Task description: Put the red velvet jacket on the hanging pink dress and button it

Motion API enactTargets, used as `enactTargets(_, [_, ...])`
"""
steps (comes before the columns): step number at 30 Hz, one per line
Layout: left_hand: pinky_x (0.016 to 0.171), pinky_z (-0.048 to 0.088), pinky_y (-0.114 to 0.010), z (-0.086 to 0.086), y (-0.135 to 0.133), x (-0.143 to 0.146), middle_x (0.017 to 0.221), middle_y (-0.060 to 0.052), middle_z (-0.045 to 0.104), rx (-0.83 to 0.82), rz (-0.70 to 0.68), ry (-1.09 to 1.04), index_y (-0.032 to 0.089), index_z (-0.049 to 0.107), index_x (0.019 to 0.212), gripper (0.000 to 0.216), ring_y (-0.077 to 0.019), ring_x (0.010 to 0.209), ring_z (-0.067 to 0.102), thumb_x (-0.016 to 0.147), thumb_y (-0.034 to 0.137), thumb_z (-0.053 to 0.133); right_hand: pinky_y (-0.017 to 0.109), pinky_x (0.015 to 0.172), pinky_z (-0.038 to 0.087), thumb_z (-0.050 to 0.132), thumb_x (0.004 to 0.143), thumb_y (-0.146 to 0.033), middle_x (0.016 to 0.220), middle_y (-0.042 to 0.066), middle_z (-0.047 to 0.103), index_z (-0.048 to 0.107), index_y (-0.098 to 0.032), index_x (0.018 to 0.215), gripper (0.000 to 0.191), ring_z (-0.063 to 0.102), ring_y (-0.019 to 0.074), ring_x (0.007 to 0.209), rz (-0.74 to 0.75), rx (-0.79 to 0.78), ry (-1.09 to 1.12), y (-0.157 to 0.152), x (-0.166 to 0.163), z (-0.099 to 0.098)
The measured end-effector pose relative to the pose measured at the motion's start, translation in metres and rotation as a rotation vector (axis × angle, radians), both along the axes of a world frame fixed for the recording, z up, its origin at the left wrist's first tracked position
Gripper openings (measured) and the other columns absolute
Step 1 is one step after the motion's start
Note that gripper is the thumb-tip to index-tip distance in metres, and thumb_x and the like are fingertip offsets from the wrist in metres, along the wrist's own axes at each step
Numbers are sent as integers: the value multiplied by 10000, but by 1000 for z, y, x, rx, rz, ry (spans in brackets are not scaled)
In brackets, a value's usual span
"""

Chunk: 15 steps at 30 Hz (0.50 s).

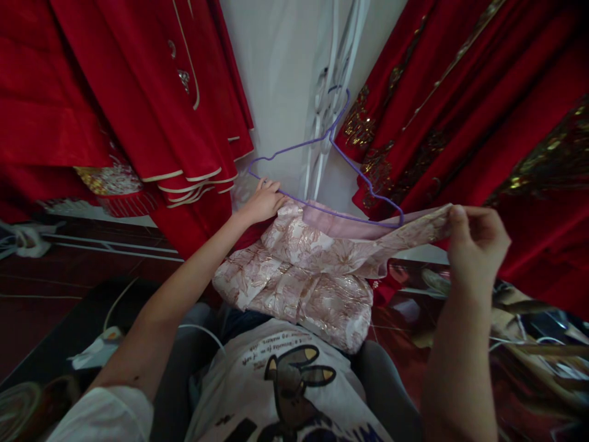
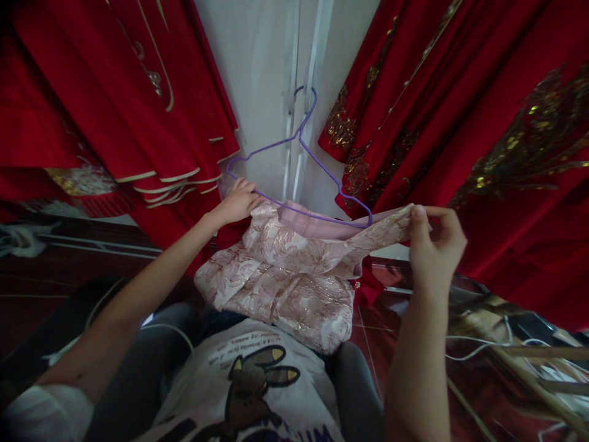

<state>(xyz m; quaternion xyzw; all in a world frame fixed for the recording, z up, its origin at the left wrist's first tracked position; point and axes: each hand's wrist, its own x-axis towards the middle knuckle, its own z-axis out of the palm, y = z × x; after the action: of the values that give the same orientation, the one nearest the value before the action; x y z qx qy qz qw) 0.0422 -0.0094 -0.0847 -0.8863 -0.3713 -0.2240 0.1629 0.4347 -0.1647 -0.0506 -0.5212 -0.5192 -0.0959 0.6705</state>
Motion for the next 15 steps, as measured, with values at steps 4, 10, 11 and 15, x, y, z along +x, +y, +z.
enactTargets(4, [1079,303,-506,-4,-9,13,965,-97,582,-41,-21,-40,141,726,887,435,-243,1020,520,1009,360,371,265,639,428,646,824,-331,748,35,629,670,-156,832,177,562,143,678,-53,-63,-85,15,-12,17])
enactTargets(10, [1010,316,-501,-9,-42,48,974,-70,571,-274,-132,-191,179,711,850,446,-229,1039,508,1013,398,359,247,685,412,642,849,-314,832,52,679,697,-178,877,150,576,141,728,-63,-227,-296,60,-39,58])
enactTargets(11, [1018,308,-505,-8,-46,51,986,-66,571,-306,-146,-219,185,707,849,446,-224,1047,507,1013,409,357,252,688,406,641,855,-316,825,52,676,692,-184,876,143,579,145,727,-72,-249,-309,65,-43,62])
enactTargets(15, [1125,202,-541,1,-51,44,1029,-44,593,-367,-190,-288,190,672,810,413,-205,1119,514,1011,402,380,289,673,382,509,948,-377,654,36,579,617,-203,759,279,557,179,662,-82,-433,-407,77,-49,59])
